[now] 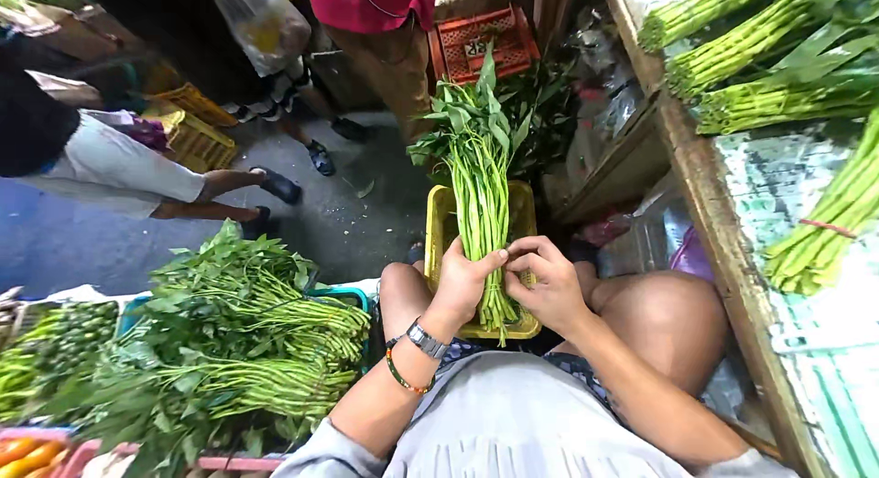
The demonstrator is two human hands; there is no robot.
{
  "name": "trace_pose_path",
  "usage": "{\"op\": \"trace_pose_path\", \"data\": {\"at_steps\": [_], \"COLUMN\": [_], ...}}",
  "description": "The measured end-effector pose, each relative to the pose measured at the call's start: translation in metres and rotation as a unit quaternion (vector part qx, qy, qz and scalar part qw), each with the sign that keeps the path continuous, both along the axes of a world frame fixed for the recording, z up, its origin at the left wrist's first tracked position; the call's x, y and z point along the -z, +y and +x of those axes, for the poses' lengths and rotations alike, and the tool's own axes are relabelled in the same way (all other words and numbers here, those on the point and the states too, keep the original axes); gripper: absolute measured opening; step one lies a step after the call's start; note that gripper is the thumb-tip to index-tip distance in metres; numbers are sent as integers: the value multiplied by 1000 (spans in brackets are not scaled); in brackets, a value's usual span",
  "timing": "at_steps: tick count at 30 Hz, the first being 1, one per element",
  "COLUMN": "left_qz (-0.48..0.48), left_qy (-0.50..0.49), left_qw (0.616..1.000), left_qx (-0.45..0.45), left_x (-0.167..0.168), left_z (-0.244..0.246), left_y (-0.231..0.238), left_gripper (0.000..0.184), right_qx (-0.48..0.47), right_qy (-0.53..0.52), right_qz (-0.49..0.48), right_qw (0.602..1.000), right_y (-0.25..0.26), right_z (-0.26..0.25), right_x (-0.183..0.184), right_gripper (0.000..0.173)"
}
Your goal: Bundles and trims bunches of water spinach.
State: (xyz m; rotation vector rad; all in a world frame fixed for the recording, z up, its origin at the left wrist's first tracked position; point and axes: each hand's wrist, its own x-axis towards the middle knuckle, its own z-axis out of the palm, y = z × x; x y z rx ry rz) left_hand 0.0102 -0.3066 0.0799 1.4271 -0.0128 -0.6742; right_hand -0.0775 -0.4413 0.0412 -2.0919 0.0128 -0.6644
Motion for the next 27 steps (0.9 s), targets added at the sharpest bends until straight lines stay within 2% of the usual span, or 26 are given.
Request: {"op": "trace_pose_path", "data": {"at_steps": [4, 8, 13, 17, 22, 25, 27], "left_qz": [6, -5, 51, 60, -8, -42, -53], "left_qy": [22, 10, -89, -132, -85, -43, -35], "left_qw": [999, 999, 993, 988, 996, 998, 998], "left_qx": [25, 44, 50, 43, 38, 36, 29], "left_x": [1, 2, 21, 23, 25, 24, 24], "left_z": [12, 17, 13, 11, 10, 7, 4], "left_y": [0, 10, 20, 27, 40, 42, 42], "left_gripper": [48, 43, 43, 34, 36, 47, 54], "right_qx": [-28, 42, 44, 14, -49, -40, -37], "right_qy": [40, 159, 220, 295, 250, 205, 160], "right_qz": [29, -12, 117, 197, 343, 414, 429], "right_qw": [998, 986, 967, 935, 904, 886, 888], "right_y": [-11, -35, -19, -13, -10, 1, 9], "right_z": [-5, -1, 26, 40, 30, 24, 19], "right_x": [-6, -23, -47, -43, -33, -29, -25], "right_gripper": [11, 31, 20, 19, 10, 7, 6]}}
